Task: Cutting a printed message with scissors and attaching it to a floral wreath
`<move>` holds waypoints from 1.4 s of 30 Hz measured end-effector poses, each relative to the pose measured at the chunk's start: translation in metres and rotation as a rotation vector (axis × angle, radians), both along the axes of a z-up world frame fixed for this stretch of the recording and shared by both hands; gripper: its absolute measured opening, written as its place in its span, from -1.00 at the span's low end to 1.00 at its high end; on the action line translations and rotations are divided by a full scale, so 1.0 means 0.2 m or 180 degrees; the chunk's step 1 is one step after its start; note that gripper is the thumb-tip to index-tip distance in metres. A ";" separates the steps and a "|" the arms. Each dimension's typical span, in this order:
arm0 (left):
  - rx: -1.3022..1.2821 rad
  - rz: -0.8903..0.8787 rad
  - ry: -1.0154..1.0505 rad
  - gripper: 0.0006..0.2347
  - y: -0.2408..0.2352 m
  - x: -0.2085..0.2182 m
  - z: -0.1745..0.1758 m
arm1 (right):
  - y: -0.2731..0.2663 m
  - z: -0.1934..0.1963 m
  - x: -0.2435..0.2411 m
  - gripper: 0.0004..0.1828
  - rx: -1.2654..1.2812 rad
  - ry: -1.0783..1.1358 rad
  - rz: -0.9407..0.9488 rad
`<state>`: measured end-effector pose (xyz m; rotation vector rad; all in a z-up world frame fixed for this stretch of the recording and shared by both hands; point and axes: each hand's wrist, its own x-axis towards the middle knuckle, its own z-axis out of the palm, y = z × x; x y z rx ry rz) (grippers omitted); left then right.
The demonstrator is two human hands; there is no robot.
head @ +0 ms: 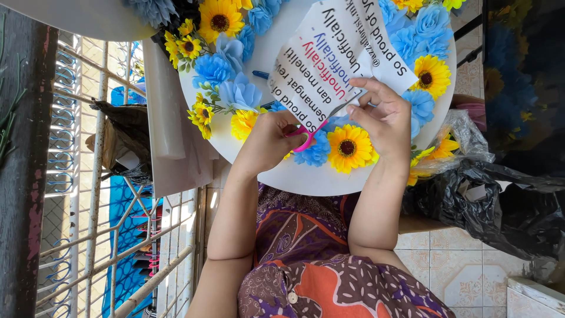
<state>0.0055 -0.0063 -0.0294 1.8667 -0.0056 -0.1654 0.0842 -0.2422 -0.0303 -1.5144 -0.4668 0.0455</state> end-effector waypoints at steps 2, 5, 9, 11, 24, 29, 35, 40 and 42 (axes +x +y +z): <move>0.0005 0.0014 -0.0015 -0.67 0.00 0.00 0.04 | 0.02 0.00 -0.01 -0.51 0.0030 0.0014 0.0012; 0.0049 0.0037 -0.0104 -0.64 0.01 -0.01 0.17 | 0.02 -0.01 0.00 -0.46 0.0101 0.0020 -0.0063; 0.0465 0.0323 -0.0391 -0.66 0.04 -0.02 0.18 | 0.04 0.03 0.04 -0.36 0.0280 0.0275 -0.0486; 0.0499 0.0378 -0.0422 -0.64 0.03 -0.03 0.18 | 0.04 -0.06 0.09 -0.36 0.0231 0.0450 -0.0530; -0.0007 0.1410 -0.0889 -0.57 0.07 -0.03 0.24 | 0.02 -0.19 0.16 -0.70 0.0039 0.0053 -0.0801; 0.0042 0.1603 -0.1010 -0.55 0.12 -0.11 0.32 | 0.06 -0.12 0.12 -0.87 0.0152 -0.0141 -0.0657; 0.0121 0.1981 -0.1300 -0.56 0.29 -0.22 0.26 | 0.29 0.00 0.03 -0.90 0.0210 -0.0668 -0.0268; 0.0063 0.2369 -0.1682 -0.56 0.45 -0.36 0.26 | 0.58 0.03 -0.06 -0.91 0.0343 -0.0757 0.0061; 0.0151 0.2571 -0.1870 -0.57 0.54 -0.42 0.24 | 0.71 0.04 -0.09 -0.92 0.0275 -0.0708 0.0317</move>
